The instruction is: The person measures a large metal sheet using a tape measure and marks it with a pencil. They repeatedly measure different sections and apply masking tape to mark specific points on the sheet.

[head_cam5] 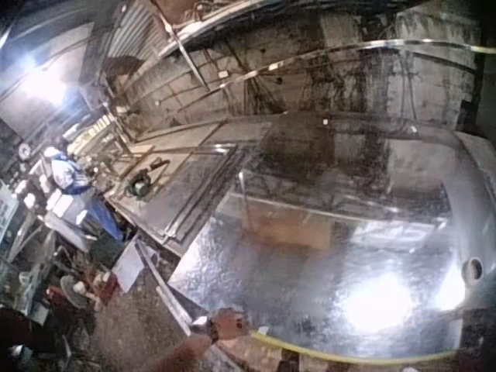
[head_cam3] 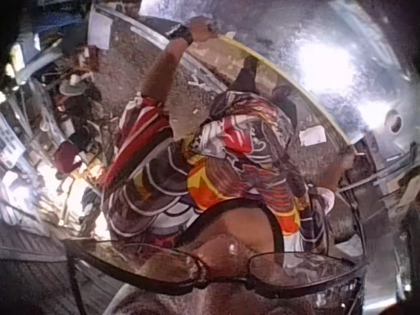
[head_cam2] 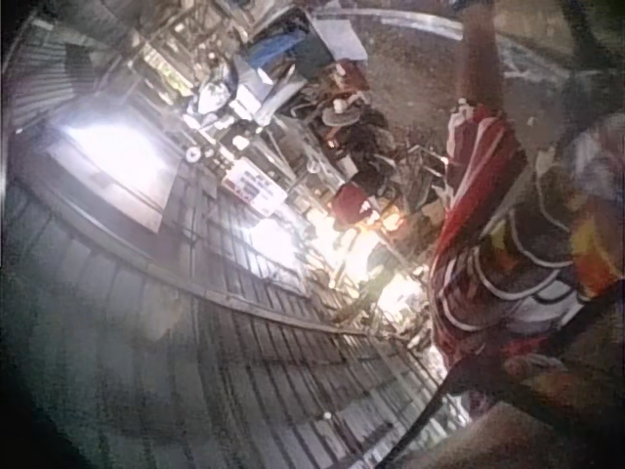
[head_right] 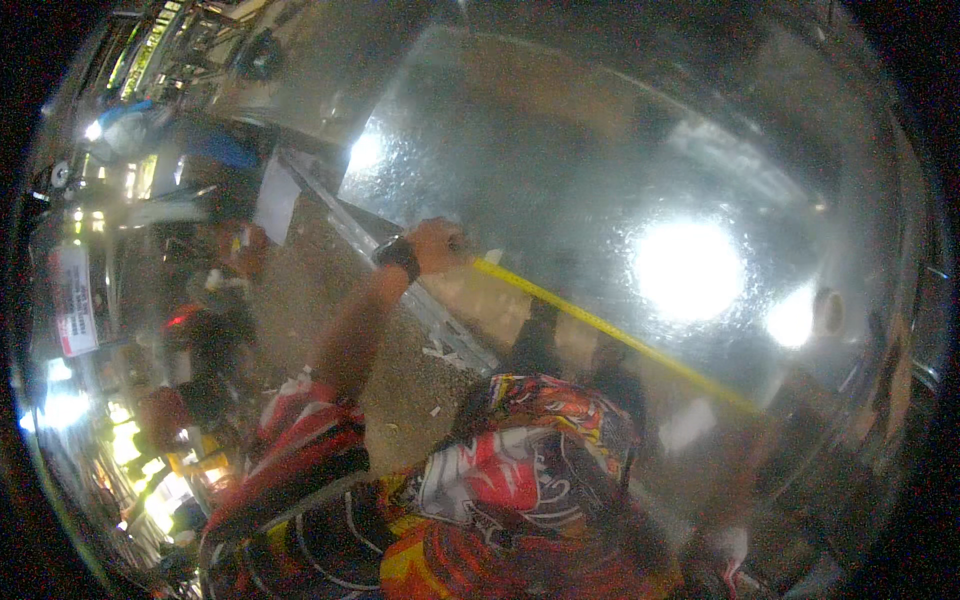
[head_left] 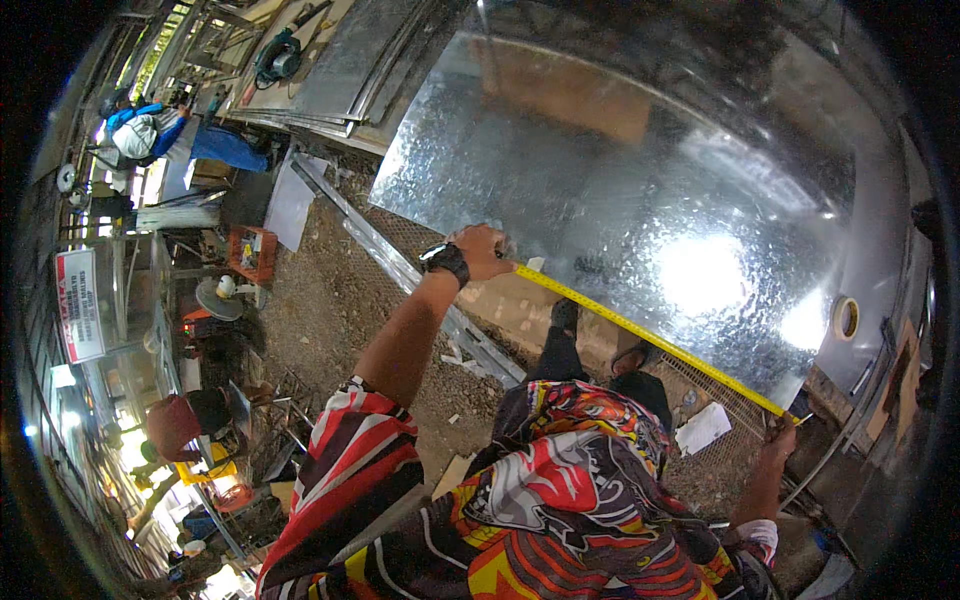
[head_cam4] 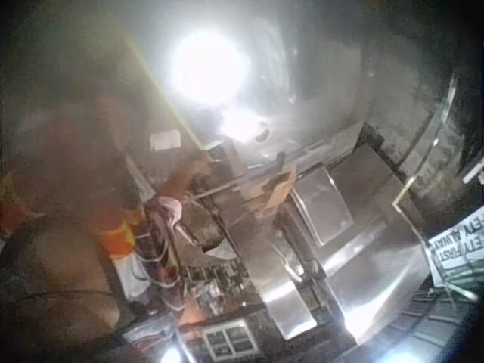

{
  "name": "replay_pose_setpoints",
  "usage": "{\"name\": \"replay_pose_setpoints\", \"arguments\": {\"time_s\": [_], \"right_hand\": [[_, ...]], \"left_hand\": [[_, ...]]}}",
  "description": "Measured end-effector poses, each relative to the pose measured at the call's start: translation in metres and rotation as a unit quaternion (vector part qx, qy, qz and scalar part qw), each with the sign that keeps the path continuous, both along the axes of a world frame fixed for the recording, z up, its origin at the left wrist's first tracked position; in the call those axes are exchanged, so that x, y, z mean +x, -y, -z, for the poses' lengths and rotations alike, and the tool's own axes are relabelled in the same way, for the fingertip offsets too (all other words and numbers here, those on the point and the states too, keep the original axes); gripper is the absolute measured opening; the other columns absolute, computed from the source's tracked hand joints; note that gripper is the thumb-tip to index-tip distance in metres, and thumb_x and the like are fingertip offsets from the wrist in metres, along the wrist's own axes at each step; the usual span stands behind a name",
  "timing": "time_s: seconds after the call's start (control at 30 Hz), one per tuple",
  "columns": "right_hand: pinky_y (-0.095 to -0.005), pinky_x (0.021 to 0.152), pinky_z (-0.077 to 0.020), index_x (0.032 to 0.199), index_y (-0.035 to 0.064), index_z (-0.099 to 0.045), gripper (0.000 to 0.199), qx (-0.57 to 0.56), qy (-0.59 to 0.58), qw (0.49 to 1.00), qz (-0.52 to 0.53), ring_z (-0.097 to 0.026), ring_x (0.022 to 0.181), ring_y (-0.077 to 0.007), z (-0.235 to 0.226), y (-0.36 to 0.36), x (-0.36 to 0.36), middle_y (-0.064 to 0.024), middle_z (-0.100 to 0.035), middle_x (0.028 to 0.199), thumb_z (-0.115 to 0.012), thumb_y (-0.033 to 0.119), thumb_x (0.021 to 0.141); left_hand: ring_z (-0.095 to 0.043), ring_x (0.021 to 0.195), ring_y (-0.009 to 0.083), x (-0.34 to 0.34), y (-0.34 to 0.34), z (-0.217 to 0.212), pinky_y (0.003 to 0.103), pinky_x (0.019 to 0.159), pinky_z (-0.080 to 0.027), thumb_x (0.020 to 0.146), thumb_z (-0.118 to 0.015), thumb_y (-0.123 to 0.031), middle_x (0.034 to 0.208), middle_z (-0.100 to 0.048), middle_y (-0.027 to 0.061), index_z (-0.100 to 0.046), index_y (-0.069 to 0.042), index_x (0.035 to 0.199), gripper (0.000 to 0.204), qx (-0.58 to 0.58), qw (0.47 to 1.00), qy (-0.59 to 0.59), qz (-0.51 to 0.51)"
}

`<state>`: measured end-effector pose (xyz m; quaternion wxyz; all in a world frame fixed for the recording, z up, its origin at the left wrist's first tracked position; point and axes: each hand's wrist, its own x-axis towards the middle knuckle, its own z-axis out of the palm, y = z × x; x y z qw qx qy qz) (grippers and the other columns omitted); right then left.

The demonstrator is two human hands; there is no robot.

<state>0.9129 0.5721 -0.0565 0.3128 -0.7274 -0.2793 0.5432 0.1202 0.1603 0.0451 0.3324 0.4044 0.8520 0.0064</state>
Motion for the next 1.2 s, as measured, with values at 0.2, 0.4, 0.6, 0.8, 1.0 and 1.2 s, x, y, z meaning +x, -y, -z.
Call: {"name": "replay_pose_setpoints", "arguments": {"time_s": [0.2,0.4,0.6,0.8,1.0,1.2], "right_hand": [[-0.0280,0.040,-0.0301,0.087,0.0143,-0.061,0.022,0.035,0.027,0.997,-0.064,-0.041,0.046,-0.0076,-0.013,0.019,-0.064,0.0057,-0.050,0.065,-0.066,0.029,0.103],[-0.0267,0.040,-0.0308,0.087,0.0138,-0.061,0.023,0.006,0.016,1.000,-0.020,-0.038,0.044,-0.0086,-0.025,0.014,-0.029,0.0042,-0.051,0.064,-0.067,0.030,0.102],[-0.0274,0.038,-0.0310,0.095,0.0131,-0.062,0.017,-0.026,0.005,1.000,-0.013,-0.034,0.043,-0.0085,-0.039,0.013,-0.047,0.0039,-0.053,0.066,-0.068,0.027,0.102],[-0.0270,0.039,-0.0320,0.094,0.0146,-0.064,0.018,0.012,-0.004,0.998,-0.065,-0.037,0.044,-0.0080,-0.030,0.017,-0.015,0.0049,-0.056,0.068,-0.068,0.030,0.102],[-0.0327,0.055,-0.0450,0.094,0.0131,-0.066,0.026,0.010,-0.034,0.995,-0.089,-0.051,0.057,-0.0101,-0.005,0.014,-0.014,0.0034,-0.059,0.073,-0.070,0.038,0.100],[-0.0366,0.068,-0.0506,0.104,0.0131,-0.069,0.023,0.101,0.001,0.994,0.029,-0.062,0.077,-0.0189,0.034,0.031,0.011,-0.0022,-0.067,0.090,-0.070,0.035,0.098]], "left_hand": [[-0.068,0.119,0.0335,0.006,0.012,-0.009,0.054,0.102,-0.052,0.078,-0.080,-0.059,0.121,-0.073,0.0111,-0.076,-0.019,0.114,0.054,-0.058,0.997,-0.035,-0.028],[-0.067,0.120,0.0373,0.001,-0.012,0.009,0.054,0.103,-0.052,0.080,-0.077,-0.061,0.124,-0.072,0.0170,-0.075,-0.013,0.119,0.063,-0.088,0.996,-0.010,0.021],[-0.072,0.107,0.0391,0.012,-0.015,-0.011,0.051,0.096,-0.056,0.080,-0.075,-0.056,0.112,-0.076,0.0191,-0.081,-0.017,0.108,0.049,-0.079,0.996,-0.050,-0.010],[-0.072,0.112,0.0364,0.010,-0.034,-0.026,0.049,0.098,-0.057,0.080,-0.075,-0.053,0.118,-0.076,0.0156,-0.078,-0.019,0.116,0.051,-0.136,0.990,-0.008,-0.029],[-0.072,0.112,0.0355,0.005,-0.028,-0.016,0.049,0.098,-0.057,0.082,-0.071,-0.048,0.118,-0.076,0.0182,-0.077,-0.012,0.119,0.052,-0.126,0.992,-0.012,-0.016],[-0.074,0.096,0.0353,0.019,-0.044,-0.037,0.048,0.084,-0.058,0.088,-0.069,-0.054,0.108,-0.078,0.0157,-0.075,-0.014,0.122,0.053,-0.076,0.992,0.045,0.094]]}}
